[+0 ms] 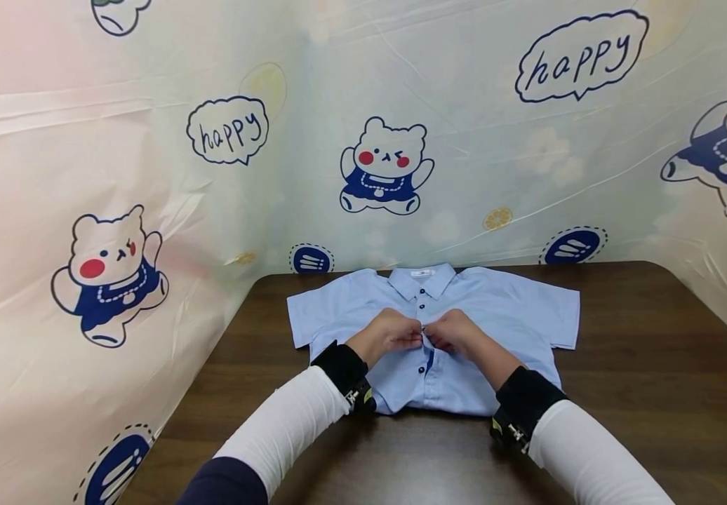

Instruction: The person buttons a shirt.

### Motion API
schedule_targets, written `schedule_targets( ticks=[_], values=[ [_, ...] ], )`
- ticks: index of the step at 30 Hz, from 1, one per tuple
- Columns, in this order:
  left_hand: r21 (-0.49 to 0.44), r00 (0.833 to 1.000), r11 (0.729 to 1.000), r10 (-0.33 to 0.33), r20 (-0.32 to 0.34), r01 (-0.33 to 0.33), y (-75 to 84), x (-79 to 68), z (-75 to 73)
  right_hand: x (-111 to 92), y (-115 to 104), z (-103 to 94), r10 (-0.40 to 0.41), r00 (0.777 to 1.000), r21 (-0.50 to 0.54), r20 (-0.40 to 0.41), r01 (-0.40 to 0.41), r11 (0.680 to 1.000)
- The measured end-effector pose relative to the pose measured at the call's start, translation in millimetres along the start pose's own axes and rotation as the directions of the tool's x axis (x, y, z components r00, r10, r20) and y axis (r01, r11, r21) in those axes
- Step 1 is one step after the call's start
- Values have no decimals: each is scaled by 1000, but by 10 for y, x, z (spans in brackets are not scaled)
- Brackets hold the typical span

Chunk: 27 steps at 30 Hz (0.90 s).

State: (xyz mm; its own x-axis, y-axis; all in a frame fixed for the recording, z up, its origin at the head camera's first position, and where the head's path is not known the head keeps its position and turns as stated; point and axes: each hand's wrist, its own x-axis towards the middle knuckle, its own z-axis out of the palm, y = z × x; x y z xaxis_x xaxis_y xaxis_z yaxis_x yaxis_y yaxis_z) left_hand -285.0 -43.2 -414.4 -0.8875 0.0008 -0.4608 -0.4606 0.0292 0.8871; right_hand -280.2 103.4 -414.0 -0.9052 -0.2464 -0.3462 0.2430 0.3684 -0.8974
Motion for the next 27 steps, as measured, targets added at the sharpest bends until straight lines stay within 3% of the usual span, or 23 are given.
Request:
schedule_targets(
  ticks=[7,13,18,20,21,22,23,25,26,27],
  values=[
    [59,998,996,63,9,-64,0,21,15,19,-24,-3,66,998,43,21,-67,997],
    [202,988,969,151,-32,-141,-21,-11,44,15,-11,6,84,996,59,38,-86,995],
    [260,989,954,146,28,-148,-36,-14,10,-4,24,11,20,1000,-72,20,-18,997],
    [348,981,918,162,103,-188,-36,-43,-44,-51,42,13,-67,998,-184,22,70,980],
    [450,971,862,182,153,-232,-24,-75,-81,-92,51,12,-122,992,-255,29,126,959],
    [569,957,772,202,207,-285,-11,-123,-121,-147,57,11,-176,984,-336,40,179,925],
    [684,939,643,221,264,-344,1,-184,-166,-206,64,9,-230,971,-417,58,233,879],
    [843,898,321,248,364,-431,2,-331,-261,-359,64,2,-299,950,-584,92,295,756],
    [884,883,151,248,399,-442,-8,-404,-305,-441,65,-4,-311,944,-661,106,301,688],
    [902,876,7,240,418,-432,-24,-473,-350,-522,68,-9,-304,945,-731,122,293,617]
  ],
)
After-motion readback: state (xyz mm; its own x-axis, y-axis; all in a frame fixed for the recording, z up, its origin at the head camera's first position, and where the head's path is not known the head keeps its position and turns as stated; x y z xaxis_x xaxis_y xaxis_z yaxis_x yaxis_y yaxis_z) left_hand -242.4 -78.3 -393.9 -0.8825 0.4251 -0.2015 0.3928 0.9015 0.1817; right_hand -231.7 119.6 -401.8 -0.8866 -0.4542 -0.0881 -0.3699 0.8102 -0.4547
